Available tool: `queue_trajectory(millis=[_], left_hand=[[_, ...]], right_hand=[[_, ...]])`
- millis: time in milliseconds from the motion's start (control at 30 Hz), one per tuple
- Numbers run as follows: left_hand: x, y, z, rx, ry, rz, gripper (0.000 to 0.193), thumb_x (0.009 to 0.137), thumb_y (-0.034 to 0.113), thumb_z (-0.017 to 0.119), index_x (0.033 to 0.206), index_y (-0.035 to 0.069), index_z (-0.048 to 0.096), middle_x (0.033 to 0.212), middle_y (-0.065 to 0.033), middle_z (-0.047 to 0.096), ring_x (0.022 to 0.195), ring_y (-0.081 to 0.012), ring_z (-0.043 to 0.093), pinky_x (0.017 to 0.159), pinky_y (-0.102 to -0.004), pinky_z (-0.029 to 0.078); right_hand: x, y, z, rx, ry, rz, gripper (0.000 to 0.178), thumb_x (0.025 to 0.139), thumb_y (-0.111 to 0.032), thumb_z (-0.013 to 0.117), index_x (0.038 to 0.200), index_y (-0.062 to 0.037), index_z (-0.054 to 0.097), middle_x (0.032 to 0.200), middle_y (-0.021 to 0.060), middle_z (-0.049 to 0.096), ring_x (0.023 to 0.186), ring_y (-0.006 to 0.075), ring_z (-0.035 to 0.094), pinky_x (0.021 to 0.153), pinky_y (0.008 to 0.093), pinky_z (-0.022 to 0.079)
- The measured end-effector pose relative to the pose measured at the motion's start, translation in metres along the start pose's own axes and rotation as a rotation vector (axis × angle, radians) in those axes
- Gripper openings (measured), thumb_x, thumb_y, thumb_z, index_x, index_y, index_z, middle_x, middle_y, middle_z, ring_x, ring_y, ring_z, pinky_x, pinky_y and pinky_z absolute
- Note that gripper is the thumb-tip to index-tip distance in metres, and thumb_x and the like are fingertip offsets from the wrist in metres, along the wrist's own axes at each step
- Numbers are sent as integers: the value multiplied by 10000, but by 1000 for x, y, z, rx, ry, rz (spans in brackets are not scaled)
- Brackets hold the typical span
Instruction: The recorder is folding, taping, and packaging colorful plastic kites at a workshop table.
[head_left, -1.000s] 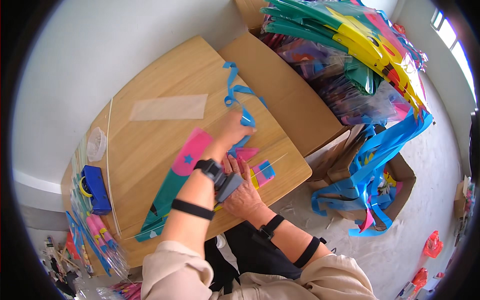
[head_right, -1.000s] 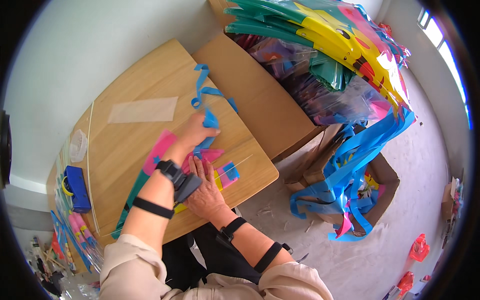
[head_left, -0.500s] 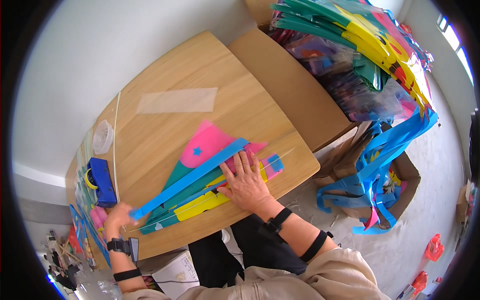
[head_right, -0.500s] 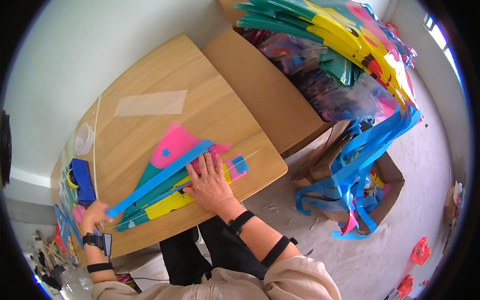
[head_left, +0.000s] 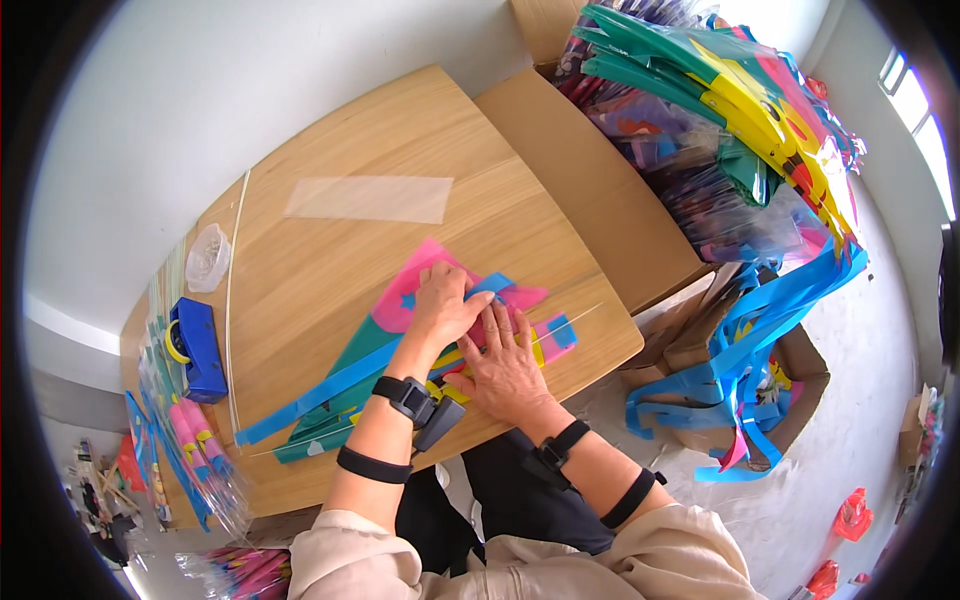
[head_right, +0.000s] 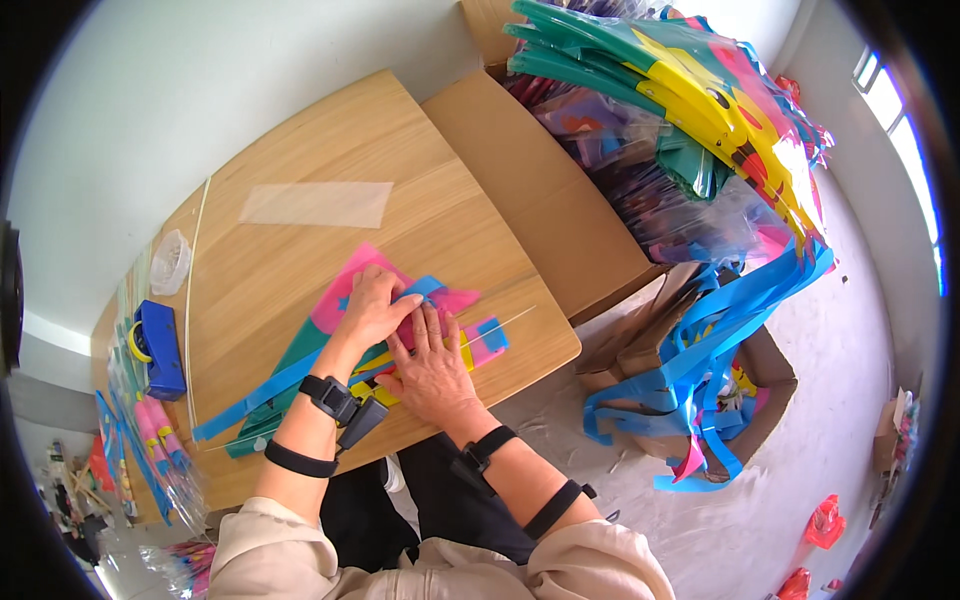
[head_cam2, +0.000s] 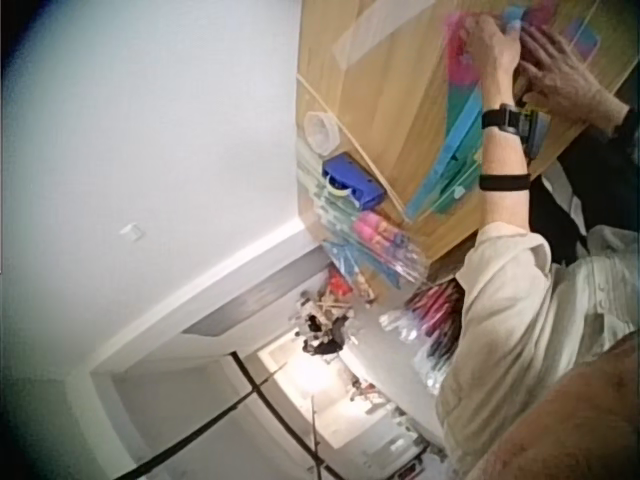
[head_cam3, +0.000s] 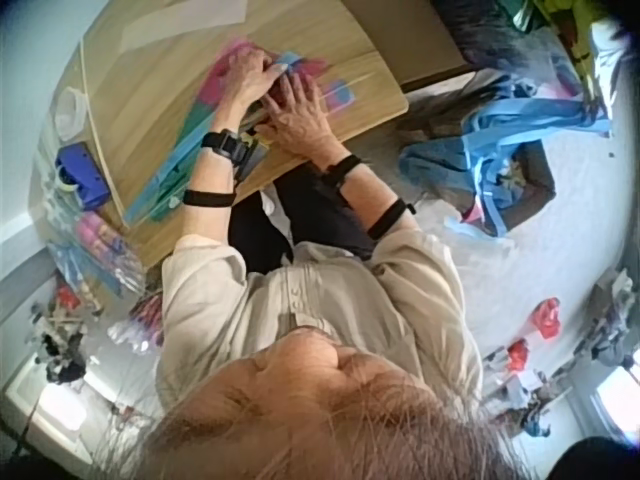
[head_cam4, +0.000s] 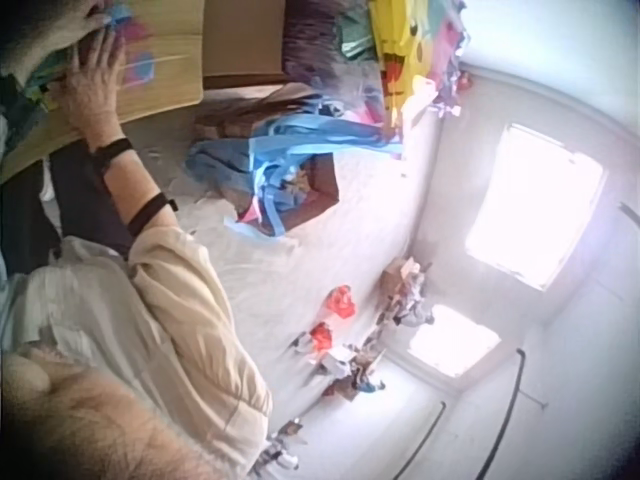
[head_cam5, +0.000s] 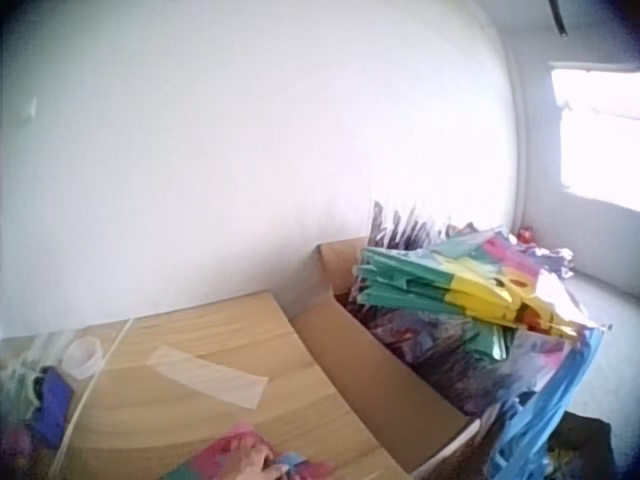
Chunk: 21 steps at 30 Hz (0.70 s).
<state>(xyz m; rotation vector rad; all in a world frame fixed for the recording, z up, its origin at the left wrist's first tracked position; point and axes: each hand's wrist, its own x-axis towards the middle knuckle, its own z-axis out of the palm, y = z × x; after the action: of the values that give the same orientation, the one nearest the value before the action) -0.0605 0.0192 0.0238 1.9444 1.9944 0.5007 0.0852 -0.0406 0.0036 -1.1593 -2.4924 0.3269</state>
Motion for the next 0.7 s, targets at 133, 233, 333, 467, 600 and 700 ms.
queue_trajectory(millis=[133,233,333,467,600,700], left_hand=[[-3,-5,2,-80,-52,11,282,790,239,735,780,-20,625,854,-178,638,811,-336,592,702,-418,465],[-11,-12,-3,-346,-85,-77,218,793,165,725,737,-20,625,649,-107,603,617,-245,575,573,-365,447],[-19,-21,-2,-519,-97,-145,183,791,131,714,745,-27,636,600,-113,582,553,-213,563,529,-349,432],[-23,-23,-2,-419,-108,-132,207,772,155,715,779,-42,651,694,-221,625,642,-314,625,599,-396,470],[-23,-19,-5,-271,-127,-93,221,754,168,729,799,-36,659,774,-229,645,728,-359,639,649,-419,485],[-26,-14,-8,-238,-141,-121,242,741,185,744,807,-32,659,822,-235,649,790,-382,640,684,-434,490]], right_hand=[[-1,3,0,-28,-19,9,686,864,-521,594,1374,-75,486,1418,290,387,1380,421,305,1139,586,177],[-2,3,0,-14,25,15,715,847,-522,612,1366,-46,484,1415,284,395,1378,421,306,1139,585,181],[-2,3,-1,37,57,21,778,795,-488,683,1363,-7,458,1401,258,406,1360,408,325,1125,567,219],[-4,5,-2,175,56,57,887,714,-431,774,1373,27,396,1384,218,403,1324,394,356,1094,538,272],[-5,6,-5,226,114,83,942,687,-422,805,1388,30,367,1406,209,383,1334,395,349,1105,534,265],[-2,4,-9,161,114,82,967,721,-459,772,1428,30,331,1485,216,314,1404,385,267,1153,541,182]])
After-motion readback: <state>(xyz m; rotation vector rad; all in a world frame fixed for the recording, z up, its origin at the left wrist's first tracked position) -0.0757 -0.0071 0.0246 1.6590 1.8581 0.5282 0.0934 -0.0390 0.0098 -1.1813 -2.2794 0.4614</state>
